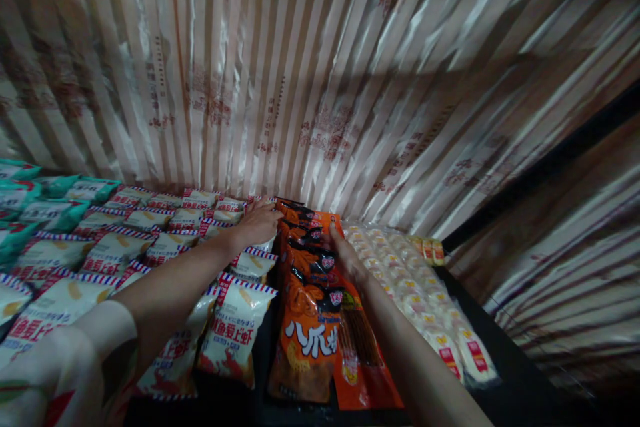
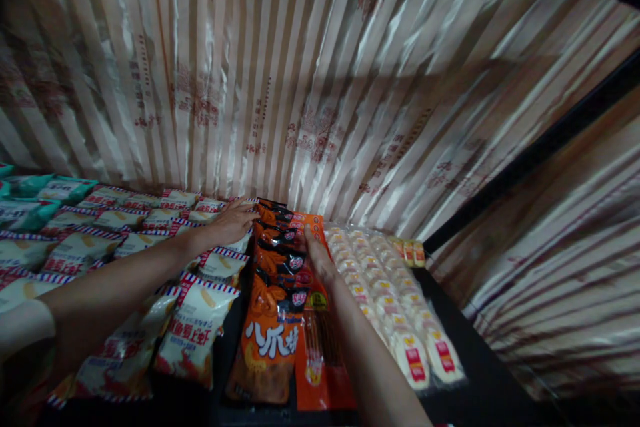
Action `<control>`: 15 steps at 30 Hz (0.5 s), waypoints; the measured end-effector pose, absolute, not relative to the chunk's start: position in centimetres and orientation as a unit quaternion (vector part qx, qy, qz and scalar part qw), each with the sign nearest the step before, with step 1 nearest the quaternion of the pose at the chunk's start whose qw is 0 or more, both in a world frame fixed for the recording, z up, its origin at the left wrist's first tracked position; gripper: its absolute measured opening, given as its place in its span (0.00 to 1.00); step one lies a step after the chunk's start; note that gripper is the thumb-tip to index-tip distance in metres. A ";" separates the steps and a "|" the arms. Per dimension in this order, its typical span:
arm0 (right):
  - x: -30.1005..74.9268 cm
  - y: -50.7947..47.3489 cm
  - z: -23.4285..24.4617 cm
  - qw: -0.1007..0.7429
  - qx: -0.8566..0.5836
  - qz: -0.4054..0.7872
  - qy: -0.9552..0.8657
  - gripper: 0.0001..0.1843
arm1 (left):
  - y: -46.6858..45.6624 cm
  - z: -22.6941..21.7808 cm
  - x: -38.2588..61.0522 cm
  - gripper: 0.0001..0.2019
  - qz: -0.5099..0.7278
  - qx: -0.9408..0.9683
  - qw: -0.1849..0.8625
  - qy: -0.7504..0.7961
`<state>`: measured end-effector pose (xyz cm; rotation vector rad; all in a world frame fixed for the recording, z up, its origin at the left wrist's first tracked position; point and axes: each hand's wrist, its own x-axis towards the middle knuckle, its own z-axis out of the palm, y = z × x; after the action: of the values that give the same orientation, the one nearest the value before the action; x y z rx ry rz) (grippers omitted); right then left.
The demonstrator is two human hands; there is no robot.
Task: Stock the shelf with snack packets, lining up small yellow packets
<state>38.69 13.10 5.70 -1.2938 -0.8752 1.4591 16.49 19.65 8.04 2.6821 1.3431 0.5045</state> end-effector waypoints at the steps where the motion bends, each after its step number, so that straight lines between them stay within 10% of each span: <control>1: 38.6 13.0 5.8 0.471 -0.526 0.611 -0.358 0.31 | 19.7 7.9 16.5 0.18 0.166 0.882 0.049 0.439; 15: 37.7 12.7 5.6 0.474 -0.517 0.597 -0.389 0.33 | 19.8 7.4 16.2 0.18 0.170 0.893 0.040 0.415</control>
<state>37.72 12.74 5.55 -1.2642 -0.9506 1.4612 16.25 19.81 7.45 2.7353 1.2722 0.5196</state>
